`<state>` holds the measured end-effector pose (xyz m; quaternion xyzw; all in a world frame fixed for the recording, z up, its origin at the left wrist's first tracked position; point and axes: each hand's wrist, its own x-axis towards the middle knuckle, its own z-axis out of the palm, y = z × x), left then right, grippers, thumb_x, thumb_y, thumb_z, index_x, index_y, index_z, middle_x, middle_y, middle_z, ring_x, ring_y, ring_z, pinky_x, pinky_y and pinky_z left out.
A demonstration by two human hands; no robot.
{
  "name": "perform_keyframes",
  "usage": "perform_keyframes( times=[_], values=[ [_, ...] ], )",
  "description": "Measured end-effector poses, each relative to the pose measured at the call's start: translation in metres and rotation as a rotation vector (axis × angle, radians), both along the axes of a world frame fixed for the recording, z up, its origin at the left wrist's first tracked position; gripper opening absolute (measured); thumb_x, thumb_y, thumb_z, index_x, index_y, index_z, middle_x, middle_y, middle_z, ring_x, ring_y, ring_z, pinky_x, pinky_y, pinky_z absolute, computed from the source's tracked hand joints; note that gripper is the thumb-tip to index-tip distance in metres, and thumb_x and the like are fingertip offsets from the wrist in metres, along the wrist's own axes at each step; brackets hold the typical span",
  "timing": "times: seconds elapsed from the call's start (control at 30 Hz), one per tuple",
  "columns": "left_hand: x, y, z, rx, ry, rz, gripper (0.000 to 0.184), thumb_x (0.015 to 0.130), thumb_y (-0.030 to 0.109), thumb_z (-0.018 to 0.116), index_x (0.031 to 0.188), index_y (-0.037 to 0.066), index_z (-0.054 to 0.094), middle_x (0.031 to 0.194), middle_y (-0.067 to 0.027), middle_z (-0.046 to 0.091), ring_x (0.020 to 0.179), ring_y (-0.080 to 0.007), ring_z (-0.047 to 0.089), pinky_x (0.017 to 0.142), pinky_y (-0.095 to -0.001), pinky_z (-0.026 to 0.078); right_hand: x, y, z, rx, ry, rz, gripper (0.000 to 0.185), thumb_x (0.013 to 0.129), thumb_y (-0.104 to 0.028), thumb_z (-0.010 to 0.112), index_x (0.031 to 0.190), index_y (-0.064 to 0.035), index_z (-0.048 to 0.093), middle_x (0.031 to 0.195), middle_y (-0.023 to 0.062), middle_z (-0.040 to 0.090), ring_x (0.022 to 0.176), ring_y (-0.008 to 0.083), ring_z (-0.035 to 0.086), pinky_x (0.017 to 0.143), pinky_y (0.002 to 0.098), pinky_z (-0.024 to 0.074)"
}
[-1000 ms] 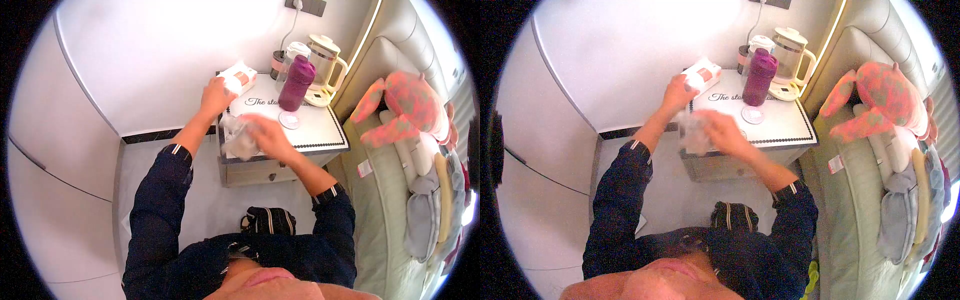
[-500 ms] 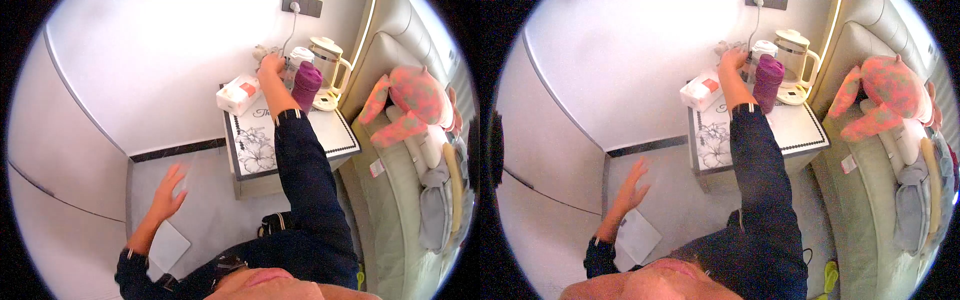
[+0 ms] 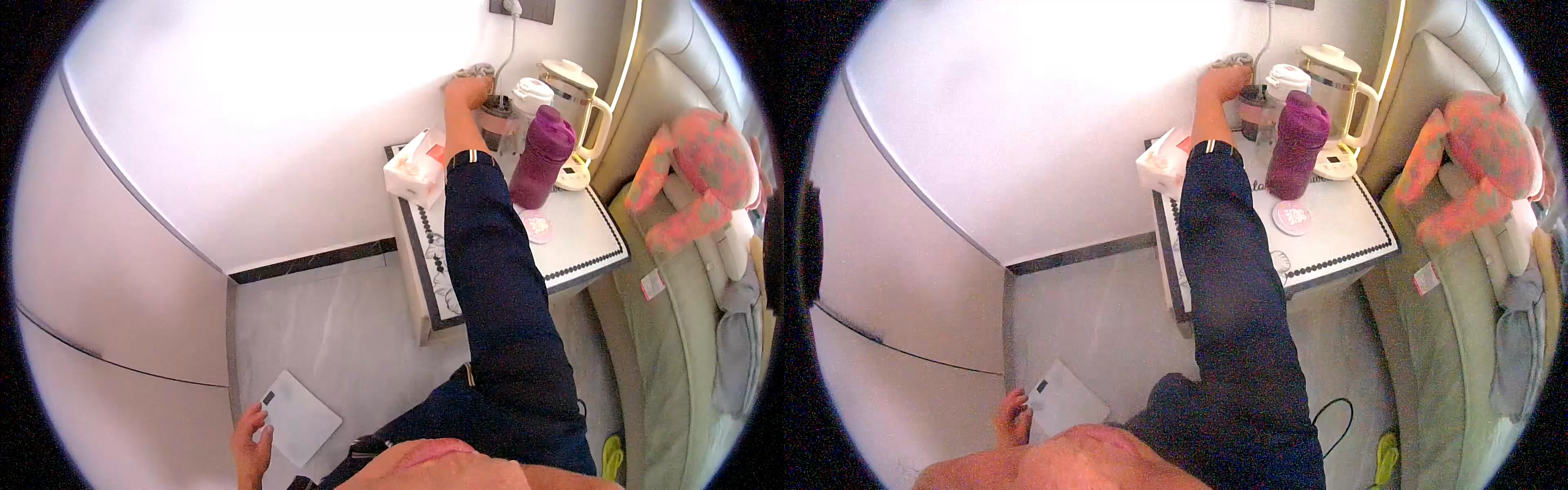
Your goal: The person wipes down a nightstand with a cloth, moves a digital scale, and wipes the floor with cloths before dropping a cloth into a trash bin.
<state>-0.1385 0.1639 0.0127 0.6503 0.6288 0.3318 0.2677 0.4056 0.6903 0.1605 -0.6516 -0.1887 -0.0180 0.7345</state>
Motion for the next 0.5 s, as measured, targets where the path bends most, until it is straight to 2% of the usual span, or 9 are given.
perform_keyframes(
  times=[0.03,0.1,0.17,0.23,0.3,0.37,0.43,0.5],
  values=[
    [-0.001,0.000,-0.003,-0.008,-0.008,-0.007,0.033,0.074,-0.004,0.062,0.106,0.004,0.060,0.123,-0.0151,0.055,0.109,-0.0249,0.056,0.085,-0.0333,0.049,-0.006,-0.011,0.006,-0.046,-0.007,0.003,0.027,0.080,-0.004,0.058,0.102,0.0061,0.047,0.100,0.0225,0.060,0.094,0.0369,0.061,0.080,0.0429,0.0495],
    [-0.001,0.000,-0.007,-0.051,-0.091,-0.022,0.032,0.076,-0.004,0.062,0.107,0.004,0.060,0.123,-0.0149,0.055,0.110,-0.0240,0.055,0.085,-0.0333,0.050,0.016,0.036,-0.023,0.316,0.067,0.202,0.025,0.081,-0.010,0.056,0.103,0.0016,0.053,0.099,0.0197,0.062,0.095,0.0349,0.061,0.079,0.0406,0.0498],
    [0.002,0.003,-0.010,-0.082,-0.149,-0.040,0.031,0.077,-0.002,0.062,0.108,0.004,0.060,0.122,-0.0148,0.056,0.110,-0.0234,0.055,0.085,-0.0333,0.050,0.019,0.033,-0.024,0.260,0.001,0.233,0.026,0.081,-0.014,0.055,0.105,-0.0025,0.057,0.098,0.0176,0.064,0.094,0.0332,0.062,0.079,0.0391,0.0501],
    [0.005,0.004,-0.010,-0.106,-0.179,-0.054,0.030,0.079,-0.001,0.062,0.109,0.004,0.060,0.122,-0.0148,0.056,0.111,-0.0231,0.055,0.085,-0.0334,0.050,-0.023,-0.025,0.001,-0.219,-0.188,0.094,0.027,0.081,-0.017,0.056,0.105,-0.0061,0.060,0.095,0.0160,0.065,0.092,0.0319,0.063,0.079,0.0386,0.0502],
    [0.010,0.008,-0.008,-0.119,-0.182,-0.082,0.030,0.080,0.000,0.061,0.109,0.004,0.060,0.122,-0.0151,0.056,0.111,-0.0234,0.055,0.085,-0.0331,0.050,-0.017,-0.009,-0.011,-0.253,-0.335,0.162,0.024,0.080,-0.016,0.056,0.100,-0.0071,0.064,0.098,0.0149,0.066,0.089,0.0303,0.064,0.079,0.0383,0.0502],
    [0.017,0.012,-0.008,-0.112,-0.156,-0.116,0.030,0.080,0.000,0.061,0.109,0.004,0.060,0.122,-0.0153,0.056,0.111,-0.0239,0.055,0.085,-0.0330,0.050,-0.027,0.002,-0.017,-0.536,-1.049,0.312,0.021,0.077,-0.019,0.060,0.090,-0.0034,0.063,0.097,0.0176,0.065,0.085,0.0333,0.064,0.077,0.0409,0.0508],
    [0.020,0.016,-0.009,-0.077,-0.094,-0.149,0.030,0.079,0.000,0.062,0.109,0.004,0.060,0.122,-0.0156,0.057,0.111,-0.0246,0.056,0.084,-0.0333,0.050,-0.088,-0.071,0.016,-0.259,-0.515,0.889,0.018,0.078,-0.016,0.055,0.087,-0.0047,0.067,0.099,0.0169,0.065,0.085,0.0309,0.064,0.078,0.0392,0.0506],
    [0.022,0.018,-0.007,-0.046,-0.032,-0.180,0.031,0.078,-0.001,0.062,0.109,0.004,0.060,0.121,-0.0157,0.057,0.110,-0.0252,0.056,0.084,-0.0333,0.050,-0.127,-0.134,0.042,-0.185,-0.309,1.146,0.023,0.078,-0.014,0.055,0.097,-0.0061,0.066,0.111,0.0175,0.061,0.093,0.0286,0.062,0.082,0.0387,0.0496]
  ],
)
